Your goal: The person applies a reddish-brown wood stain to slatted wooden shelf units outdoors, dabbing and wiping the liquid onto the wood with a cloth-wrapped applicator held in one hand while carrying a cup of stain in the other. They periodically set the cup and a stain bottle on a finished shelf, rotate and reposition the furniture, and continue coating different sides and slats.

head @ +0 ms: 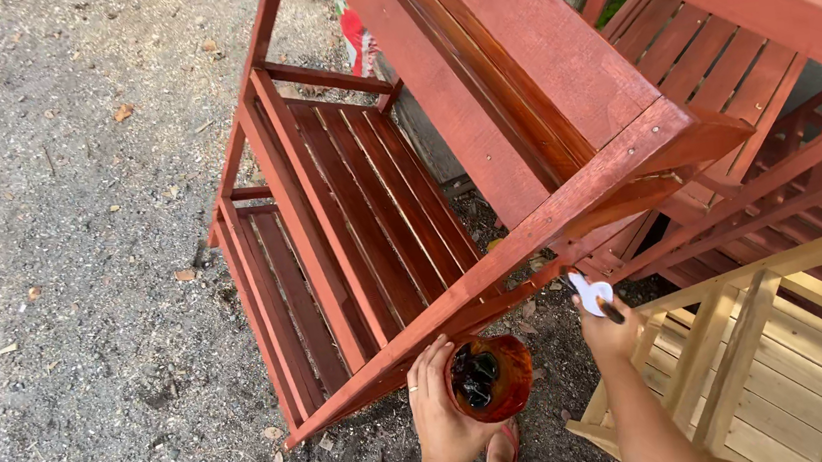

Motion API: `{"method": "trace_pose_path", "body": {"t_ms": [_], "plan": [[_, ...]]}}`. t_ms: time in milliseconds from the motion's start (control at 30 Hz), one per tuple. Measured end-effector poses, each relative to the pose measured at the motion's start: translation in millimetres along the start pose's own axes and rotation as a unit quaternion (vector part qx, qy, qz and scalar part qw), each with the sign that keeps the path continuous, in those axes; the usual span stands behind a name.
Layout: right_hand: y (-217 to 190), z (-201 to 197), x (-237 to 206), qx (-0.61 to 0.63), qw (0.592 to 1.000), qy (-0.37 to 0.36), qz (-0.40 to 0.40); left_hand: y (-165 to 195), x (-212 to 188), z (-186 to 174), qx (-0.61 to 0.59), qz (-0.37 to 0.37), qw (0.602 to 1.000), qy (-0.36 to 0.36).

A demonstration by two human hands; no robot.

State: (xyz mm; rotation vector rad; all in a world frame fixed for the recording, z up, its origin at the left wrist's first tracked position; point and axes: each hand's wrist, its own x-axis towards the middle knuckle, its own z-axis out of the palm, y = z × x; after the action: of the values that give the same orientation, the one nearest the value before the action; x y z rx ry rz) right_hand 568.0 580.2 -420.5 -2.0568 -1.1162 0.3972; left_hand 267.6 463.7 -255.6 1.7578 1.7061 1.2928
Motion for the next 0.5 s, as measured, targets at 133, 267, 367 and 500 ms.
{"method": "trace_pose_path", "body": {"t_ms": [133,267,367,500], "plan": [[-41.7,-36.2,-62.0,0.409,0.899,0.060,0.142,3.4,-9.3,-61.8,-0.012,0.016,1.000,0.013],[-96.0,-91.7,-125.9,0.491,0.854,0.071,0.159,3.5,-19.1,-122.6,-0.011,-0.032,0.999,-0.006],[-145.0,-108.8,-159.6,0.543,0.828,0.046,0.134,-3.6,-18.6,-167.2,-0.011,-0.095,0.995,-0.037],[-207.5,-102.4,-204.6,0.592,0.796,0.047,0.116,-17.1,-28.5,-228.8,0.011,-0.178,0.980,-0.093]]}}
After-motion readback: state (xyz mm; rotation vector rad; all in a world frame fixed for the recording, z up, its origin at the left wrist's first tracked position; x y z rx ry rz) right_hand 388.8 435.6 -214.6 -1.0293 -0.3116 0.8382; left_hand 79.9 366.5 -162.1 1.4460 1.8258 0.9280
